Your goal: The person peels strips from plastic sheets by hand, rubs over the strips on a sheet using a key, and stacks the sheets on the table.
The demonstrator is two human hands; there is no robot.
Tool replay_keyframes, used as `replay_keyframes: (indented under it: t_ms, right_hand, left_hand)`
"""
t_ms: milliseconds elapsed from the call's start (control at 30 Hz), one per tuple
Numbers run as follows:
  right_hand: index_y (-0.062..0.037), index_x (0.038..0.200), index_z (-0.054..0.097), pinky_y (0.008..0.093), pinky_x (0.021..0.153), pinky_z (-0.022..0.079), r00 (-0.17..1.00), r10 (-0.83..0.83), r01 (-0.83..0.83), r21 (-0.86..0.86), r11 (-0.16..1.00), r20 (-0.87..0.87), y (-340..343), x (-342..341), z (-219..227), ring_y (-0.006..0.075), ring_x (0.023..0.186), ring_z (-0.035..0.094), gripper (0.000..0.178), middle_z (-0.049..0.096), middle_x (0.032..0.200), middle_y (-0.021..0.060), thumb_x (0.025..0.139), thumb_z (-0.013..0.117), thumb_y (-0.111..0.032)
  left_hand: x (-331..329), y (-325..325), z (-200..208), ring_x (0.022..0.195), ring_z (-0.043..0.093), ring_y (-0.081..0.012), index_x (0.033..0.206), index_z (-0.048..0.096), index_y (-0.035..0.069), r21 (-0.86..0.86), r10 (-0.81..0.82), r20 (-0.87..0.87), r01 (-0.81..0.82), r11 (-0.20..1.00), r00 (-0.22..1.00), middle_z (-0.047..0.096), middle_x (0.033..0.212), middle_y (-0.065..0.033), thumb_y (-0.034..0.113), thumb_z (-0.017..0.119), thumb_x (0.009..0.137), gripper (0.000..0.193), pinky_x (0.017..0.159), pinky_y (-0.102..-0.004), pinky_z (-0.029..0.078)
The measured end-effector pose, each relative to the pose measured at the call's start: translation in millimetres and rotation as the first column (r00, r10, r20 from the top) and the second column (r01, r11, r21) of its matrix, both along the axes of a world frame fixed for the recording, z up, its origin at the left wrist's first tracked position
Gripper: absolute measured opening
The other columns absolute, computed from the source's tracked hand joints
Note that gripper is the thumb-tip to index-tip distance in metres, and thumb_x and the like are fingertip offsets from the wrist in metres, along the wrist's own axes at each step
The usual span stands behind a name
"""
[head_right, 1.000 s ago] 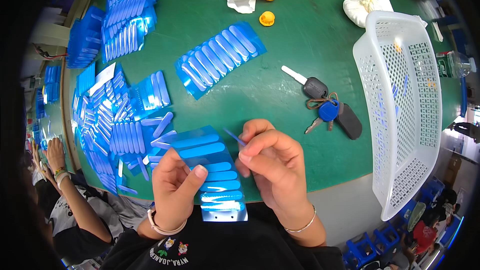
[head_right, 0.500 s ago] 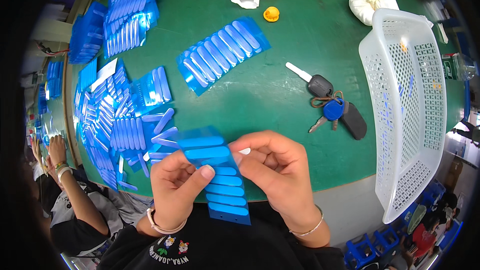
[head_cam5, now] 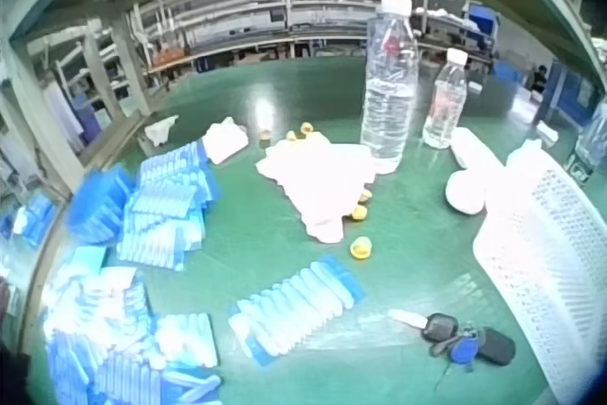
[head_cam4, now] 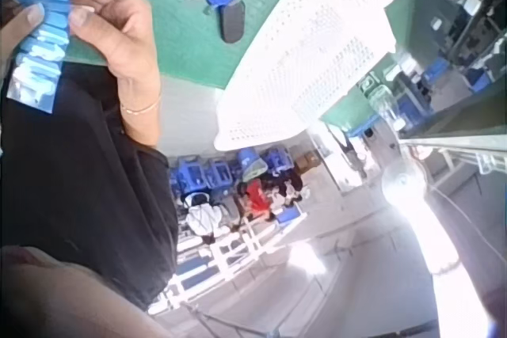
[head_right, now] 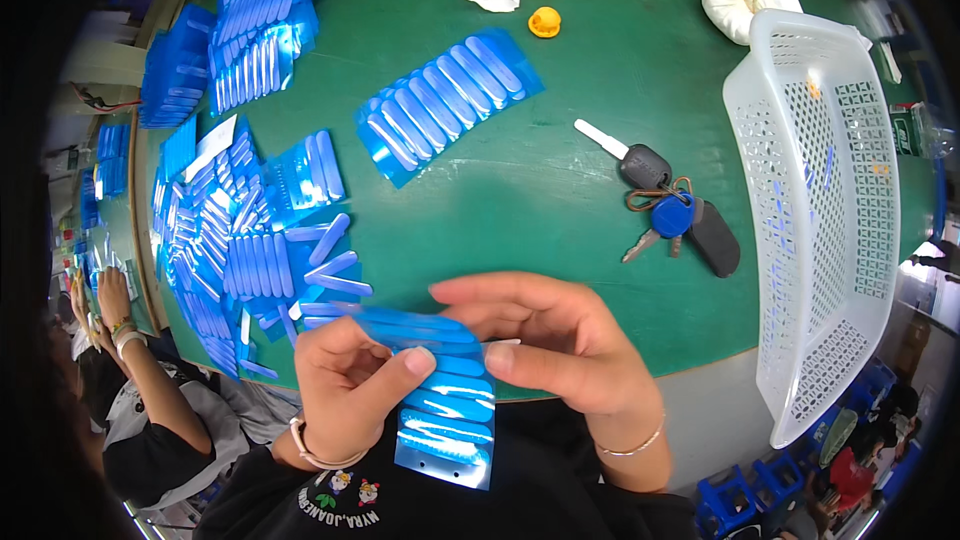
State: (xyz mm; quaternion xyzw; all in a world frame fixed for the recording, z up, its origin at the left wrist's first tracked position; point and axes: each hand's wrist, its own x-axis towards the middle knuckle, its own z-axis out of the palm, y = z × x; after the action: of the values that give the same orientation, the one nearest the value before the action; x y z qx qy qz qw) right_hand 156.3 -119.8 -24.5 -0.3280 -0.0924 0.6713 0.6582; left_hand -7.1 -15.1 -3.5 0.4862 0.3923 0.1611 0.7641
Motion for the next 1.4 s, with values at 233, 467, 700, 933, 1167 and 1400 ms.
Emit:
replay_keyframes:
  t_ms: [233, 467, 700, 933, 1167, 1400]
  right_hand:
    - [0.0093, 0.101, 0.064, 0.0410, 0.083, 0.053, 0.941, -0.332, 0.312, 0.198, 0.929, 0.072, -10.2, 8.6, -17.1, 0.0267, 0.097, 0.061, 0.024, 0.061, 0.104, 0.0221, 0.083, 0.064, -0.007]
    - [0.0035, 0.083, 0.069, 0.0299, 0.083, 0.047, 0.723, -0.260, 0.244, 0.115, 0.963, 0.640, -6.3, 6.0, 2.6, 0.0198, 0.093, 0.060, 0.008, 0.062, 0.101, 0.0154, 0.076, 0.068, 0.006]
    - [0.0006, 0.079, 0.070, 0.0300, 0.084, 0.045, 0.622, -0.275, 0.328, 0.076, 0.942, 0.733, -4.1, 1.0, 2.4, 0.0172, 0.092, 0.059, 0.005, 0.064, 0.100, 0.0119, 0.076, 0.072, 0.003]
    - [0.0011, 0.080, 0.071, 0.0301, 0.085, 0.045, 0.746, -0.206, 0.239, 0.034, 0.970, 0.634, -5.8, 2.0, 6.4, 0.0170, 0.094, 0.059, 0.004, 0.065, 0.100, 0.0107, 0.077, 0.070, 0.004]
    - [0.0016, 0.081, 0.070, 0.0297, 0.085, 0.044, 0.835, -0.227, 0.264, -0.002, 0.964, 0.502, -6.9, -1.2, 5.4, 0.0171, 0.097, 0.056, 0.003, 0.063, 0.106, 0.0122, 0.080, 0.068, 0.003]
    - [0.0017, 0.084, 0.071, 0.0292, 0.086, 0.043, 0.848, -0.235, 0.255, 0.022, 0.967, 0.474, -7.3, -3.4, 3.4, 0.0157, 0.096, 0.053, 0.005, 0.062, 0.109, 0.0130, 0.081, 0.067, 0.003]
  left_hand:
    - [-0.3, 3.8, 3.7, 0.058, 0.053, -0.0009, 0.068, 0.054, 0.001, 0.029, 0.032, -0.034, -0.031, 0.999, 0.999, 0.057, 0.063, 0.0002, 0.001, 0.073, 0.082, 0.024, 0.047, -0.0183, 0.038]
    - [0.5, 1.8, 1.6, 0.053, 0.047, 0.0009, 0.065, 0.054, 0.002, -0.058, -0.019, -0.060, 0.015, 0.998, 0.998, 0.055, 0.060, 0.0020, 0.004, 0.074, 0.083, 0.026, 0.045, -0.0178, 0.031]
    - [3.0, 5.2, 5.7, 0.056, 0.047, 0.0016, 0.071, 0.060, 0.000, -0.062, -0.118, -0.093, 0.112, 0.992, 0.989, 0.059, 0.063, 0.0030, 0.006, 0.073, 0.085, 0.019, 0.045, -0.0175, 0.031]
    - [6.5, 2.3, 2.8, 0.059, 0.050, 0.0009, 0.089, 0.067, -0.004, -0.130, -0.066, -0.017, 0.063, 0.990, 0.998, 0.062, 0.067, 0.0014, 0.006, 0.070, 0.087, 0.011, 0.049, -0.0163, 0.035]
    - [6.4, 4.6, 1.9, 0.062, 0.052, 0.0002, 0.089, 0.067, -0.004, -0.117, -0.078, -0.025, 0.075, 0.990, 0.997, 0.064, 0.069, -0.0002, 0.005, 0.069, 0.087, 0.009, 0.051, -0.0165, 0.037]
    - [6.7, 2.8, 3.5, 0.063, 0.056, -0.0013, 0.093, 0.067, -0.005, -0.118, -0.059, -0.021, 0.056, 0.991, 0.998, 0.065, 0.072, -0.0015, 0.004, 0.069, 0.087, 0.012, 0.053, -0.0165, 0.042]
